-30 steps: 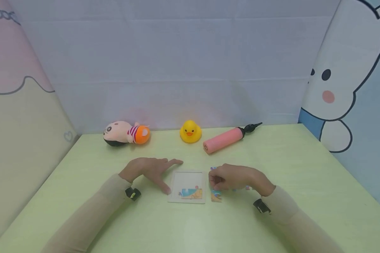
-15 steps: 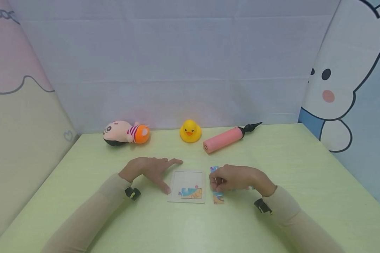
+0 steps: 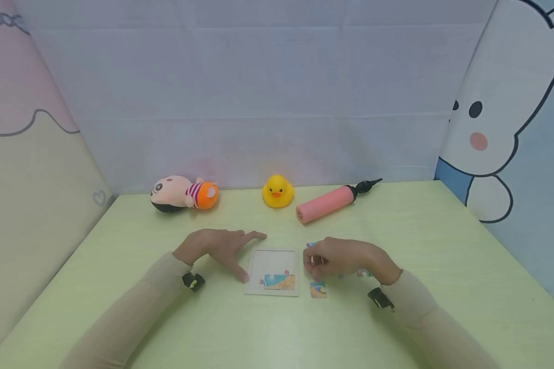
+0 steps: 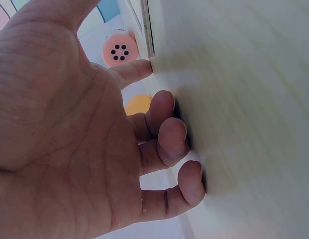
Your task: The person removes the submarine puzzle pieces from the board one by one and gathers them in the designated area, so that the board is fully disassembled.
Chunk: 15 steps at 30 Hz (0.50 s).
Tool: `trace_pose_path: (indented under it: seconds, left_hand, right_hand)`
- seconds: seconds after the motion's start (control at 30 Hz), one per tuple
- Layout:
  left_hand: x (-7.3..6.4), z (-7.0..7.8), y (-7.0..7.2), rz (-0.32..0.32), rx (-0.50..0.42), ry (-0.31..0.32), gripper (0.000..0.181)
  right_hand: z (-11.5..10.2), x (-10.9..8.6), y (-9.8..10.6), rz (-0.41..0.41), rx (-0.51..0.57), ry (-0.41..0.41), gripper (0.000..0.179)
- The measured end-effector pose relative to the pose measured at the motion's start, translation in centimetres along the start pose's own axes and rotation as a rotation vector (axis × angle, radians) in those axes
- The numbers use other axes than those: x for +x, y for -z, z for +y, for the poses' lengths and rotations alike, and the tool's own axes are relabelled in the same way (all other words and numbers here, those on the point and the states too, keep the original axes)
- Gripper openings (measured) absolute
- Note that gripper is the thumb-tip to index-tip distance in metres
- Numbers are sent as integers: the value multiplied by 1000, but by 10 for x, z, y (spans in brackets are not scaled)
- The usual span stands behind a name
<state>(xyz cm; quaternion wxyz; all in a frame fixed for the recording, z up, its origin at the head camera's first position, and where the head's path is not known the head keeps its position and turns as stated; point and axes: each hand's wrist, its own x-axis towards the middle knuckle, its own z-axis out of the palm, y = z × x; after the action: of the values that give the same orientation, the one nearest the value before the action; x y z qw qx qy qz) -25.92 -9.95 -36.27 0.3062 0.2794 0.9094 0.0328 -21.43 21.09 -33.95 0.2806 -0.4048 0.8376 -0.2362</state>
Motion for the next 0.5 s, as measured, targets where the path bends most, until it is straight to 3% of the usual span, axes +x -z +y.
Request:
trace_pose_path:
  seconds: [0.17, 0.5]
  left_hand:
    - [0, -2, 0, 2, -8, -23, 106]
    - [-1, 0, 2, -2, -22, 4, 105]
  right_hand:
    - [-4, 8, 2, 1, 0, 30, 7]
    - [-16, 31, 2, -24, -15, 25, 6]
